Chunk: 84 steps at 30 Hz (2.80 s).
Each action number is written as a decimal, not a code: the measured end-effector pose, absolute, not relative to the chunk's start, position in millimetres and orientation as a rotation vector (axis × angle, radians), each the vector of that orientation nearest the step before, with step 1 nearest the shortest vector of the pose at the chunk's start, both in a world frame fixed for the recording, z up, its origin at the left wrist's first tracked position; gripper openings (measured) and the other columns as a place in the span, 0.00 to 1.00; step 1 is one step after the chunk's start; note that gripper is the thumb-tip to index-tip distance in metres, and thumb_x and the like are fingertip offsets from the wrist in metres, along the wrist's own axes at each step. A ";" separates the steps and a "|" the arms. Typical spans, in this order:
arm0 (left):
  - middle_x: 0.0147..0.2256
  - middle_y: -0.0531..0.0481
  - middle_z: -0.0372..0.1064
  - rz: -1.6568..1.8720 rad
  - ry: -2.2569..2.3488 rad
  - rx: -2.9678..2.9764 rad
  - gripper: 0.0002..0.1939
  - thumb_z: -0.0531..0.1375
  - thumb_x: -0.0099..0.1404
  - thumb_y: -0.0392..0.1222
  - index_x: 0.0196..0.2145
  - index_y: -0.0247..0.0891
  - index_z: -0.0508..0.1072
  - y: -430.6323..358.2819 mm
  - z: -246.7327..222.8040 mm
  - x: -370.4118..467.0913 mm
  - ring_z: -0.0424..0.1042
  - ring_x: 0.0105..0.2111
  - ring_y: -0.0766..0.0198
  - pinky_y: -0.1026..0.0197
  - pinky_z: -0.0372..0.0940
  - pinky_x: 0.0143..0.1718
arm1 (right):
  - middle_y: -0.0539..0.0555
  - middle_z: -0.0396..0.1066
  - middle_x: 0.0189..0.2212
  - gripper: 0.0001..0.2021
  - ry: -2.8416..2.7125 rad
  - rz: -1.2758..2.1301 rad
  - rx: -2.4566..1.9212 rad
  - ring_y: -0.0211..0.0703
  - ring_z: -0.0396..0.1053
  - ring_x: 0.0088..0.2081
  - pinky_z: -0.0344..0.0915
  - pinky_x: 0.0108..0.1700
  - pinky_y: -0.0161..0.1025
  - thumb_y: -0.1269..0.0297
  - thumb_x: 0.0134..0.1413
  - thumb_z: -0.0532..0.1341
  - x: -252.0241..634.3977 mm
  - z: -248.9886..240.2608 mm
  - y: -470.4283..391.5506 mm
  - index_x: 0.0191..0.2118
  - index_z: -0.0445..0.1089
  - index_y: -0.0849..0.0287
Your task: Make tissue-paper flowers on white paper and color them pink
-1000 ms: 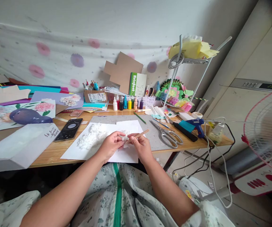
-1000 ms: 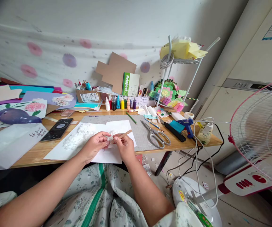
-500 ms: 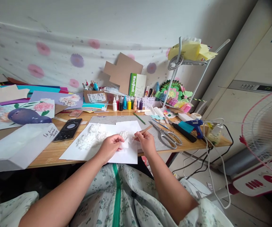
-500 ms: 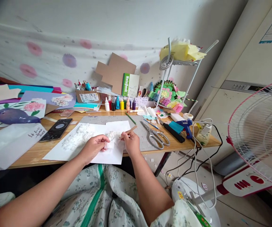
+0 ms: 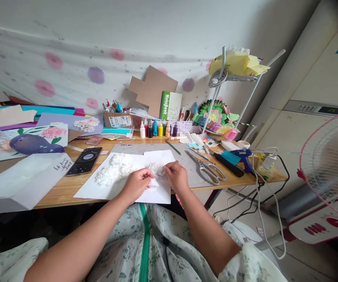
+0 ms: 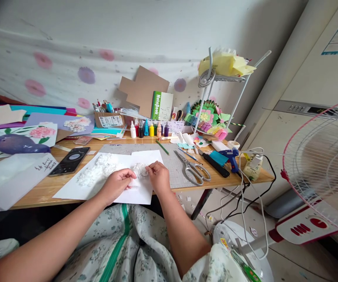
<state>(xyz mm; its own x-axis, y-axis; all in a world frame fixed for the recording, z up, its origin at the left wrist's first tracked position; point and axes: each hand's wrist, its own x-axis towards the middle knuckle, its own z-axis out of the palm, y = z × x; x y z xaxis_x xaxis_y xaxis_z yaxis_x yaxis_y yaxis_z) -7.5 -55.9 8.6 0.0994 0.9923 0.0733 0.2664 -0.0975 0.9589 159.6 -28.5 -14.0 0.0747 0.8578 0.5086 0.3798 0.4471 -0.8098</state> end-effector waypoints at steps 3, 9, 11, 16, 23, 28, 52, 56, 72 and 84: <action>0.23 0.54 0.66 1.057 1.302 1.531 0.08 0.53 0.47 0.40 0.26 0.37 0.70 -55.8 8.5 -7.4 0.63 0.22 0.67 0.64 0.61 0.25 | 0.52 0.72 0.28 0.09 -1.551 0.495 -1.135 0.41 0.67 0.33 0.61 0.39 0.37 0.70 0.51 0.61 157.8 -13.9 -26.8 0.22 0.67 0.57; 0.25 0.53 0.66 1.031 1.308 1.582 0.08 0.54 0.48 0.41 0.26 0.37 0.70 -53.8 3.3 -9.2 0.64 0.23 0.66 0.63 0.62 0.26 | 0.51 0.68 0.25 0.09 -1.529 0.515 -1.186 0.41 0.65 0.31 0.59 0.38 0.37 0.72 0.46 0.63 152.3 -13.3 -22.6 0.19 0.66 0.57; 0.25 0.53 0.66 1.024 1.307 1.605 0.09 0.53 0.49 0.40 0.27 0.37 0.71 -53.0 1.7 -9.8 0.65 0.24 0.66 0.63 0.63 0.26 | 0.51 0.68 0.24 0.08 -1.463 0.534 -1.216 0.41 0.65 0.29 0.59 0.36 0.37 0.69 0.46 0.63 154.8 -15.3 -20.0 0.20 0.67 0.58; 0.26 0.52 0.66 1.014 1.308 1.667 0.12 0.52 0.50 0.39 0.31 0.36 0.72 -51.7 0.2 -10.3 0.66 0.26 0.65 0.63 0.63 0.27 | 0.54 0.72 0.25 0.13 -1.271 0.606 -1.214 0.42 0.68 0.28 0.62 0.32 0.37 0.57 0.54 0.56 167.7 -22.4 -18.6 0.27 0.71 0.60; 0.24 0.53 0.69 0.850 1.412 1.963 0.23 0.52 0.52 0.34 0.43 0.39 0.77 -50.0 4.9 -5.6 0.66 0.23 0.64 0.64 0.60 0.26 | 0.53 0.73 0.30 0.11 -1.360 0.649 -1.092 0.44 0.69 0.36 0.63 0.40 0.38 0.58 0.49 0.61 167.1 -18.1 -28.9 0.22 0.71 0.58; 0.46 0.49 0.75 0.721 1.519 2.208 0.27 0.51 0.53 0.31 0.47 0.42 0.77 -50.7 8.7 0.7 0.73 0.37 0.59 0.61 0.65 0.40 | 0.54 0.71 0.29 0.09 -1.338 0.592 -1.162 0.45 0.67 0.34 0.61 0.38 0.40 0.62 0.49 0.61 167.4 -17.6 -24.2 0.22 0.72 0.58; 0.23 0.54 0.65 0.880 1.384 1.865 0.22 0.53 0.54 0.40 0.45 0.35 0.75 -43.9 4.1 -5.2 0.64 0.21 0.65 0.64 0.58 0.23 | 0.52 0.70 0.28 0.08 -1.401 0.664 -1.087 0.43 0.67 0.35 0.61 0.41 0.40 0.70 0.44 0.63 164.3 -11.5 -33.4 0.19 0.69 0.57; 0.24 0.55 0.63 0.996 1.212 1.649 0.18 0.59 0.51 0.44 0.39 0.35 0.74 -45.3 5.6 -5.0 0.63 0.24 0.67 0.65 0.57 0.25 | 0.53 0.71 0.28 0.09 -1.241 0.765 -1.036 0.44 0.68 0.35 0.63 0.41 0.41 0.62 0.48 0.62 168.8 -16.0 -32.8 0.21 0.70 0.58; 0.24 0.50 0.71 0.984 1.315 1.761 0.13 0.60 0.52 0.49 0.26 0.36 0.74 -46.8 5.2 -6.6 0.66 0.24 0.63 0.63 0.60 0.26 | 0.52 0.74 0.24 0.09 -1.186 0.990 -0.920 0.42 0.70 0.29 0.64 0.36 0.38 0.57 0.44 0.66 169.9 -9.0 -43.4 0.25 0.75 0.59; 0.22 0.56 0.65 0.816 1.539 2.106 0.03 0.58 0.54 0.41 0.28 0.41 0.69 -48.6 0.5 2.7 0.64 0.24 0.64 0.64 0.54 0.27 | 0.53 0.74 0.25 0.16 -0.734 1.028 -0.803 0.39 0.70 0.26 0.68 0.35 0.40 0.51 0.38 0.68 185.0 -13.7 -28.3 0.26 0.69 0.59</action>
